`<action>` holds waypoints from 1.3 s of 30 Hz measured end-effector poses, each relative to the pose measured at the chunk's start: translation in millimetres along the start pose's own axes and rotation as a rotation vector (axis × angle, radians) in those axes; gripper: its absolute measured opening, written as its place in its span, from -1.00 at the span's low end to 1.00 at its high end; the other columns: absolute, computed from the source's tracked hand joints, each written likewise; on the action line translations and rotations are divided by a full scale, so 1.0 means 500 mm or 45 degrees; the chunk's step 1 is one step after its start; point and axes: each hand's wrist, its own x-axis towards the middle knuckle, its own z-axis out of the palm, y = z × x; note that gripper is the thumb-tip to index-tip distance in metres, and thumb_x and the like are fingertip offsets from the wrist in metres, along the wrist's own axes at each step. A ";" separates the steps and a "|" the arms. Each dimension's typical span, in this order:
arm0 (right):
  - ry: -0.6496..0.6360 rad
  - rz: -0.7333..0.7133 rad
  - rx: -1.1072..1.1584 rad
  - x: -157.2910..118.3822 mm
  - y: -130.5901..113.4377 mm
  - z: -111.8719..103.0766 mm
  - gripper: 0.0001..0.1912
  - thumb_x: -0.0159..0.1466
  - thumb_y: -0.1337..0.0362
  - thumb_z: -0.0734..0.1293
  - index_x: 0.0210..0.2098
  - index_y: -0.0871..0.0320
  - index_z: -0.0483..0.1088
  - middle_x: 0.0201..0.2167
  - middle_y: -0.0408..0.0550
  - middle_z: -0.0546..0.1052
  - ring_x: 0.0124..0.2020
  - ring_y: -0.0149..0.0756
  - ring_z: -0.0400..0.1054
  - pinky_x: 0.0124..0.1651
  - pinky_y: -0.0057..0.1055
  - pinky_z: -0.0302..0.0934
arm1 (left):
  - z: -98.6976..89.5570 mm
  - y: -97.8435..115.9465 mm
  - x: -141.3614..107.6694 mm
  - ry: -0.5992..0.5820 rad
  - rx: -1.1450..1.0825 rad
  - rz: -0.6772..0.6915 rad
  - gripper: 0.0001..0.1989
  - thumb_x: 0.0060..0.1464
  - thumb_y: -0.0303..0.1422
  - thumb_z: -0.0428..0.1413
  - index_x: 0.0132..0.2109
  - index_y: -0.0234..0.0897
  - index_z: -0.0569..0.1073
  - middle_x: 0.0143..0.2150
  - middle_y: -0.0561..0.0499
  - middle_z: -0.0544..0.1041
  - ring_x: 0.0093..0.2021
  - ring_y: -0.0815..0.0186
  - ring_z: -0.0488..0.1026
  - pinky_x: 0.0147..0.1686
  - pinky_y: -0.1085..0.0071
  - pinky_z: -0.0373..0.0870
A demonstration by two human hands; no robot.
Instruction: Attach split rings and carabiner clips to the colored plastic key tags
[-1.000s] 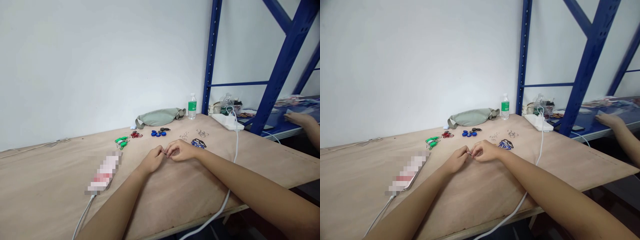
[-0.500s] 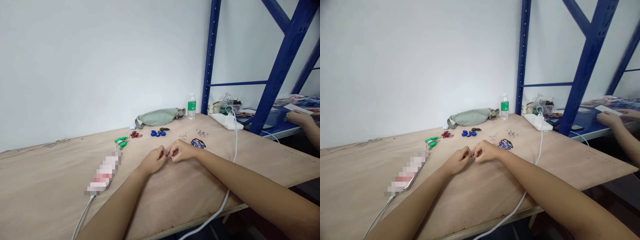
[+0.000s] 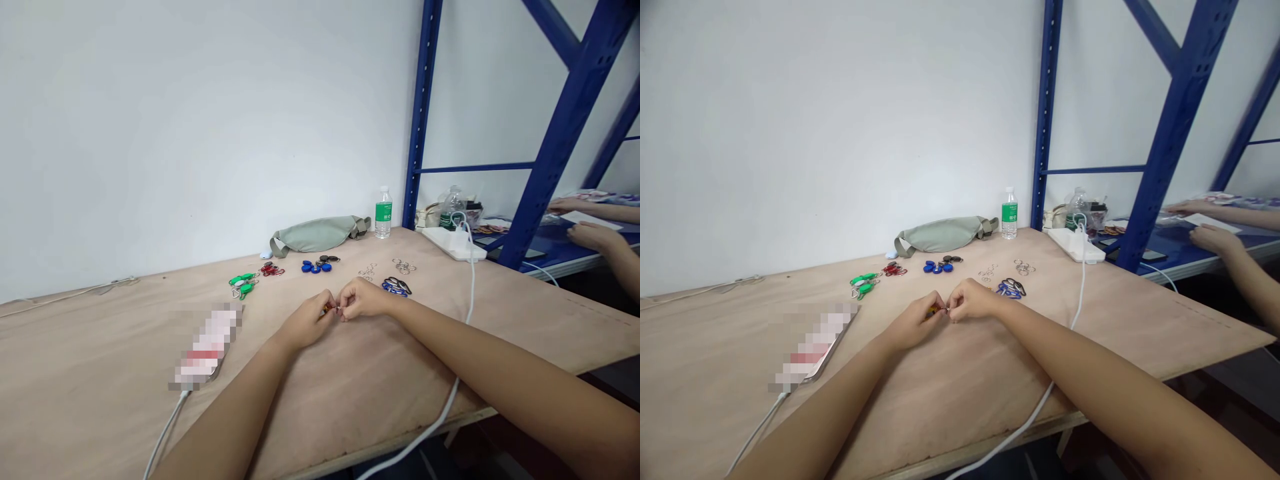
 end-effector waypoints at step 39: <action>0.188 0.086 0.410 0.002 -0.019 0.002 -0.70 -0.11 0.20 0.41 -0.44 0.28 0.37 -0.62 -0.15 0.45 -0.61 -0.46 0.33 -0.51 -0.50 0.24 | -0.001 0.000 0.000 0.222 -0.111 0.004 -0.83 0.07 -0.35 -0.11 -0.44 -0.29 0.27 -0.45 0.08 0.40 -0.42 0.42 0.29 -0.40 0.49 0.19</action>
